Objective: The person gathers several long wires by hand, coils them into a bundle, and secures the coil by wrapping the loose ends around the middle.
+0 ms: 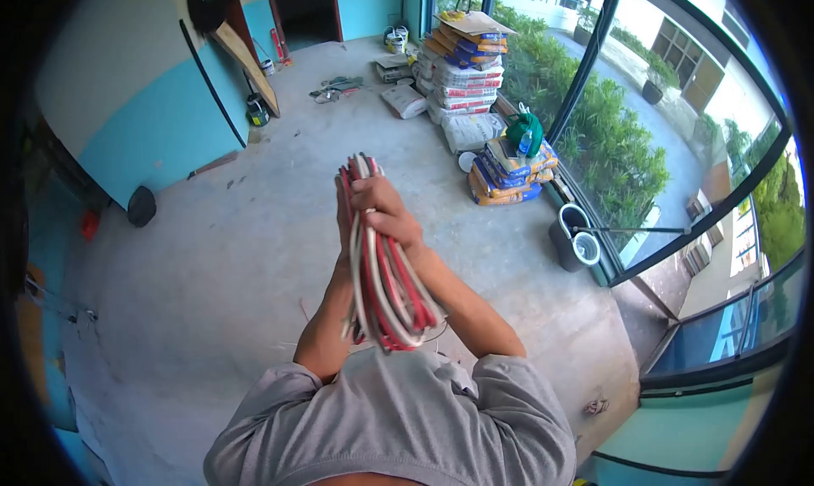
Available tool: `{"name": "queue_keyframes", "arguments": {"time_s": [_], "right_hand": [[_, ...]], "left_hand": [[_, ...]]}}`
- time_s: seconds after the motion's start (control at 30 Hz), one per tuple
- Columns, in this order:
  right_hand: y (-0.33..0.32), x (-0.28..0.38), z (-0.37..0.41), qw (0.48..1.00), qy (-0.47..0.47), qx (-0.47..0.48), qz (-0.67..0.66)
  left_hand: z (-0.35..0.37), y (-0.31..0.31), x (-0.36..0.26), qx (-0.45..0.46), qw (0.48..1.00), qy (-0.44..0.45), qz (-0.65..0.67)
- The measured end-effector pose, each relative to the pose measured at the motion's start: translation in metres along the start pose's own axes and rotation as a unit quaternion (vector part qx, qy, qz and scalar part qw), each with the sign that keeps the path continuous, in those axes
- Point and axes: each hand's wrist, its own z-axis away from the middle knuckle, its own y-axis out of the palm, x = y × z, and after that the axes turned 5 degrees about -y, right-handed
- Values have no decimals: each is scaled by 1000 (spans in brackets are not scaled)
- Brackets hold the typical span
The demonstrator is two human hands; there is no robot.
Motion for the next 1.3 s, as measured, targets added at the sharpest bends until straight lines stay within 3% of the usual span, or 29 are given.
{"name": "queue_keyframes", "arguments": {"time_s": [0.1,0.17,0.23,0.27,0.33,0.4,0.5,0.53,0.6,0.73,0.77,0.87,0.9,0.97,1.0,1.07,1.1,1.13,1.2,1.3], "right_hand": [[3,2,0,996,43,71,-32],[10,17,-4,994,72,72,-45],[3,40,-20,996,43,53,-59],[4,43,-16,998,-4,15,-65],[-3,45,-2,995,-38,69,63],[-21,49,14,969,-44,141,198],[-48,77,31,941,194,143,236],[-51,88,30,934,316,69,151],[-51,105,17,845,526,-85,-39],[-29,130,-1,822,563,43,-72],[-22,122,20,840,535,-44,-76],[-27,134,25,825,514,-124,-201],[-23,133,30,834,496,-156,-185],[-33,142,24,801,572,-131,-123],[-40,145,22,782,604,-111,-103],[-51,140,23,798,589,-114,-62],[-50,134,30,800,589,-114,6],[-53,133,25,785,606,-131,-12],[-53,118,32,813,556,-172,-15],[-56,114,12,805,563,-185,-20]], "left_hand": [[27,-11,-14,-55,998,5,-36],[49,-8,-14,-114,986,44,-110],[65,-6,-17,-173,957,70,-222],[71,-1,-22,-207,928,91,-295],[79,14,-24,-280,816,143,-486],[82,29,-20,-337,710,244,-568],[88,46,-23,-383,584,310,-645],[89,49,-28,-369,557,293,-683],[87,49,-46,-252,473,201,-820],[53,30,-6,-197,342,99,-913],[45,28,-2,-207,340,69,-915],[32,16,1,-226,353,6,-908],[25,14,4,-228,356,-5,-906],[19,11,2,-264,361,-27,-894],[26,5,-19,-271,338,-35,-901],[17,-1,-7,-336,338,-8,-879],[21,-4,-15,-308,328,-12,-893],[22,-12,-17,-259,234,25,-937],[-9,3,8,-254,349,-14,-902],[-20,0,7,-258,443,23,-858]]}}
